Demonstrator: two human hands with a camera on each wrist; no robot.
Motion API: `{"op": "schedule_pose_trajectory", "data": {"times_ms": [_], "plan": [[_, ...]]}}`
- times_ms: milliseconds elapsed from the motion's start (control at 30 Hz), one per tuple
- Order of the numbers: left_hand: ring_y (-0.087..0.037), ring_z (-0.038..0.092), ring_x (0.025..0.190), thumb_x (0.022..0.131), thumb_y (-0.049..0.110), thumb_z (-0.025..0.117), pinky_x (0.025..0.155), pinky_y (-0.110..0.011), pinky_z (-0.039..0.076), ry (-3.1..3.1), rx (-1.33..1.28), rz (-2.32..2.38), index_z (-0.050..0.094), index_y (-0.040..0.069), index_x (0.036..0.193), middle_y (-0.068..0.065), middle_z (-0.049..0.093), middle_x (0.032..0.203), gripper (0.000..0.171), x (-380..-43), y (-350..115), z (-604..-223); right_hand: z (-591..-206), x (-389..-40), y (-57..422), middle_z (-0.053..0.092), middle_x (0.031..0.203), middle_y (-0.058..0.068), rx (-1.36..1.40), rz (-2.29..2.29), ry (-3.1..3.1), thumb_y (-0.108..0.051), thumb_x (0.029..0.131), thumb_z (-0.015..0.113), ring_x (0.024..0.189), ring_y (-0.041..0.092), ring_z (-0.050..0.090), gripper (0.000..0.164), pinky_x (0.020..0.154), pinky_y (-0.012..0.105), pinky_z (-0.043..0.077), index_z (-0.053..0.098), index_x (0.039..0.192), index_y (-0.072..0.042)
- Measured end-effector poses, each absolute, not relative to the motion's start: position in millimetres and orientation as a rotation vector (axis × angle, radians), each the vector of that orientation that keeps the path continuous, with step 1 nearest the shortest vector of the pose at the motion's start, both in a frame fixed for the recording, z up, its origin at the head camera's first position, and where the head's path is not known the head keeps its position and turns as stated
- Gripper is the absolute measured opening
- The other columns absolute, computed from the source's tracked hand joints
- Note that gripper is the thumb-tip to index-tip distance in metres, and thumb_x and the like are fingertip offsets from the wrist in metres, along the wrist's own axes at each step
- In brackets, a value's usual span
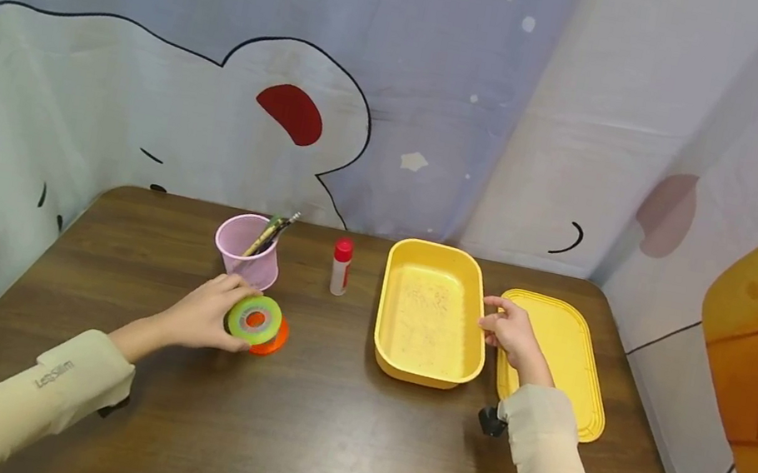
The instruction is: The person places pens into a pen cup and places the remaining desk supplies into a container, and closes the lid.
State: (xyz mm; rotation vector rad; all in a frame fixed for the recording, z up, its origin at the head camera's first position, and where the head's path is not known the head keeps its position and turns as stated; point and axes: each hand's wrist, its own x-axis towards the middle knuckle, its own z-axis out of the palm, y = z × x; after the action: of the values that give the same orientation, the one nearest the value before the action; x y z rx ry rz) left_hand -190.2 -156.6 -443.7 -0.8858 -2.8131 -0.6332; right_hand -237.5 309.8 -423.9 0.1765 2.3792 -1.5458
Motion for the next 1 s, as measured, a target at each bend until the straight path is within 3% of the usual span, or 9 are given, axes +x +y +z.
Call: {"op": "schedule_pose_trajectory", "data": {"times_ms": [533, 1000], "plan": [[-0.019, 0.045, 0.094, 0.056, 0.044, 0.076, 0.081, -0.035, 0.039, -2.713, -0.97, -0.871, 0.055, 0.009, 0.115, -0.004, 0.052, 0.103, 0.072, -204, -59, -434, -425, -236, 308, 0.048, 0.068, -0.006, 0.186, -1.577, 2.377, -0.002, 0.086, 0.048, 0.054, 0.006, 0.042, 0.051, 0.056, 0.023, 0.043, 0.03, 0.133, 0.002], [-0.016, 0.043, 0.094, 0.06, 0.047, 0.071, 0.078, -0.029, 0.039, -2.755, -0.929, -0.896, 0.054, 0.012, 0.115, -0.003, 0.05, 0.105, 0.067, -219, -13, -434, -425, -235, 307, 0.049, 0.067, -0.007, 0.184, -1.6, 2.382, -0.002, 0.085, 0.048, 0.052, 0.005, 0.04, 0.051, 0.053, 0.02, 0.041, 0.03, 0.133, 0.003]]}}
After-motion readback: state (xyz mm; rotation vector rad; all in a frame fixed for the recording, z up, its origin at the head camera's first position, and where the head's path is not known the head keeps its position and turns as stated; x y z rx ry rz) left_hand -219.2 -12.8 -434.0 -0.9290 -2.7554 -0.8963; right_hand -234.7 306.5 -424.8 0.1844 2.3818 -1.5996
